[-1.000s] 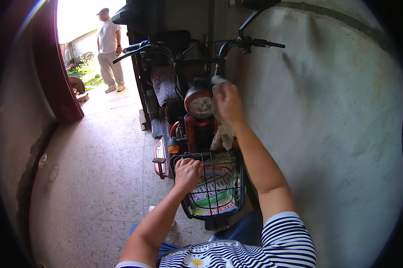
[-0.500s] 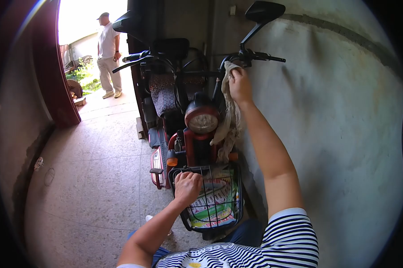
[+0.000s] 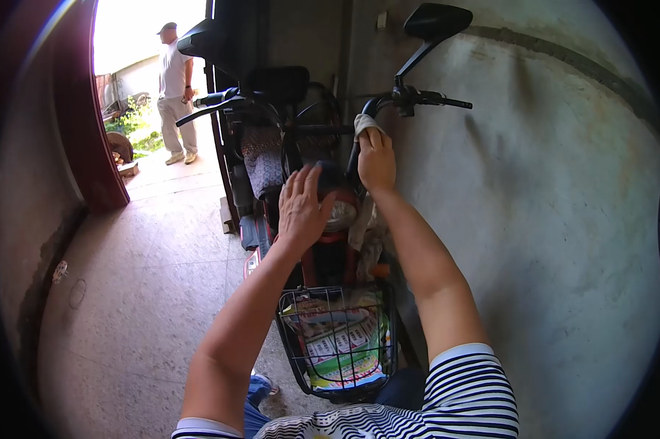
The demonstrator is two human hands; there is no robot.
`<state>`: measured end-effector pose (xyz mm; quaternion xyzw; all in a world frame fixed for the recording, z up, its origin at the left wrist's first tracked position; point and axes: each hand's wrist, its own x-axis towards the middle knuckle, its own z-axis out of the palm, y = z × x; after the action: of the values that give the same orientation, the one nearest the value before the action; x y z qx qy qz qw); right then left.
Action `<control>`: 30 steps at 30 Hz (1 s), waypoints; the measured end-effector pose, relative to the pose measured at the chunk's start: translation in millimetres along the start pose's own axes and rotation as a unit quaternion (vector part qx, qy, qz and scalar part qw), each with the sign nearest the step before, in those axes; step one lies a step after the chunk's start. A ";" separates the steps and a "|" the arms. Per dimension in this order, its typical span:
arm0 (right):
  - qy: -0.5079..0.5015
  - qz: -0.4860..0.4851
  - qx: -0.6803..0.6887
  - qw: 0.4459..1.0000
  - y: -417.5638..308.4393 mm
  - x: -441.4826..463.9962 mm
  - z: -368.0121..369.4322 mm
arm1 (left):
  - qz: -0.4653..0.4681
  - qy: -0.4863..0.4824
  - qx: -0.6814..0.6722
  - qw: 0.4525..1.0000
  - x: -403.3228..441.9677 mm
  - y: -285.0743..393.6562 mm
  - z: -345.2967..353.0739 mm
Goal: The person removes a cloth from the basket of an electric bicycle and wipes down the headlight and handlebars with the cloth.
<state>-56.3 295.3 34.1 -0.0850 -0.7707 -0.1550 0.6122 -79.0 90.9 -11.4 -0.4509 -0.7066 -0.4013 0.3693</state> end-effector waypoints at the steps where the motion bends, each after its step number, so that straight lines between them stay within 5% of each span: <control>1: -0.022 -0.013 0.004 1.000 2.7 -11.5 0.1 | -0.010 -0.032 -0.042 0.999 -0.2 -3.1 7.9; 6: -0.008 -0.044 0.012 0.999 12.6 12.6 -8.4 | -0.028 -0.078 -0.044 0.996 -2.5 -2.5 7.9; 12: -0.145 -0.147 -0.182 0.961 19.8 72.4 -3.7 | -0.021 -0.067 -0.018 0.997 -4.9 -7.0 8.2; 16: -0.192 -0.099 -0.184 0.959 9.3 79.5 -4.4 | -0.040 -0.093 0.002 0.995 -4.8 -5.1 -1.3; 20: -0.117 -0.070 -0.088 0.987 13.6 52.0 11.8 | -0.051 -0.097 -0.006 0.994 -3.3 -3.4 -1.9; 25: -0.232 -0.093 0.033 0.968 -14.4 69.9 -8.8 | -0.037 -0.095 -0.030 0.994 -5.1 -8.5 5.4; 30: -0.220 -0.155 0.165 0.949 -48.8 98.6 28.2 | -0.040 -0.105 -0.033 0.993 -7.2 -4.2 6.9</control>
<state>-121.1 253.4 117.4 0.1063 -0.9046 -0.0960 0.4014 -81.7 93.6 -21.5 -0.4734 -0.7455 -0.3894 0.2617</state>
